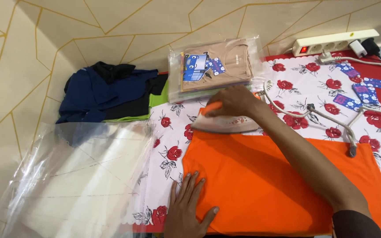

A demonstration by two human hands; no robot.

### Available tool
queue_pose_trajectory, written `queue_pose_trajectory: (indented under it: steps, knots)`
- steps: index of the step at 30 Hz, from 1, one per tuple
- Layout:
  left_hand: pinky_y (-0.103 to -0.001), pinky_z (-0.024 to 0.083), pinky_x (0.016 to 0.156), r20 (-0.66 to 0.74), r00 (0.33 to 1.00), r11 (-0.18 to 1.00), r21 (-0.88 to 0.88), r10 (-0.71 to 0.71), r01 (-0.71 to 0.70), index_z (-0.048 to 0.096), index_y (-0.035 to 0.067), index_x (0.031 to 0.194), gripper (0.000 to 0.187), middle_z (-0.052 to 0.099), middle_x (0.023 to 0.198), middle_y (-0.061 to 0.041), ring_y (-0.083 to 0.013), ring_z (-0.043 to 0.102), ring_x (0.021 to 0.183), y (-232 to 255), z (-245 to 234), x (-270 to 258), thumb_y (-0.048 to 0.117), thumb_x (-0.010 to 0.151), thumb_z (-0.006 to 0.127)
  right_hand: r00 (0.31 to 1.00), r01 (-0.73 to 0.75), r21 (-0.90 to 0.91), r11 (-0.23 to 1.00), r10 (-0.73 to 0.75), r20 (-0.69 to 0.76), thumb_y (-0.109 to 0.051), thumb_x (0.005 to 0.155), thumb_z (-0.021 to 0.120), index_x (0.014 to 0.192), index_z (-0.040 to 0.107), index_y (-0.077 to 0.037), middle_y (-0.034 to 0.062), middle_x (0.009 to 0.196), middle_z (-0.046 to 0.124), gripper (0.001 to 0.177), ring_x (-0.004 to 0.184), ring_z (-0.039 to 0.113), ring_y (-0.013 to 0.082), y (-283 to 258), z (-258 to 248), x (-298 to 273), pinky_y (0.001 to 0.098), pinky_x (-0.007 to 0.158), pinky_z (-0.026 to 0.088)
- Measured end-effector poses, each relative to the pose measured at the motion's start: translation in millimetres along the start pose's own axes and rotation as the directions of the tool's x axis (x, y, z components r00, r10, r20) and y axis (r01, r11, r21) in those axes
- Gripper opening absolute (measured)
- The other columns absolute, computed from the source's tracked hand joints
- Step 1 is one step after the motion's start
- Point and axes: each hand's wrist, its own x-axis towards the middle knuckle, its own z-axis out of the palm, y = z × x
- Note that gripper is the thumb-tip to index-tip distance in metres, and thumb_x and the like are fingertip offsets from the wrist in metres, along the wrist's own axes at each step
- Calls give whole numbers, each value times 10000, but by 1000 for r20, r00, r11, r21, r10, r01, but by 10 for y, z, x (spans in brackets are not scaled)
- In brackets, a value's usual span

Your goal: Ironing an orange t-shirt on an ironing board and then folding it neatly.

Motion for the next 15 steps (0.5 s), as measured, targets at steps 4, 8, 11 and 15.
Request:
queue_pose_trajectory:
  steps: [4, 8, 11, 15]
  knots:
    - [-578, 83, 1222, -16, 1000, 1000, 5, 15, -15, 424, 141, 1570, 774, 340, 1679, -73, -287, 233, 1560, -34, 32, 5, 649, 989, 492, 967, -110, 62, 992, 93, 236, -715, 779, 578, 1111, 796, -439, -38, 1027, 771, 483, 977, 689, 253, -137, -262, -70, 383, 804, 477]
    - [-564, 80, 1225, 12, 1000, 1000, 13, -8, 7, 394, 157, 1585, 774, 332, 1683, -72, -290, 229, 1561, 13, -25, 6, 634, 988, 516, 996, -47, -21, 999, 45, -73, -681, 826, 651, 1002, 830, -370, -33, 766, 767, 400, 710, 709, 238, 215, 217, 141, 383, 526, 433]
    - [-571, 90, 1225, 3, 1000, 1000, -4, -9, 9, 402, 152, 1582, 766, 342, 1678, -74, -295, 237, 1558, 27, -40, 4, 621, 988, 523, 986, -118, -195, 974, 92, -136, -821, 884, 532, 992, 757, -347, -26, 659, 706, 536, 604, 673, 229, 305, 310, 189, 368, 545, 433]
    - [-568, 80, 1225, 2, 1000, 1000, 2, -2, 2, 402, 151, 1581, 773, 328, 1685, -69, -287, 227, 1562, -9, -4, -2, 632, 986, 516, 998, -44, -31, 999, 45, 51, -677, 856, 616, 1038, 768, -408, -83, 868, 742, 358, 822, 678, 215, 142, -117, 29, 368, 650, 442]
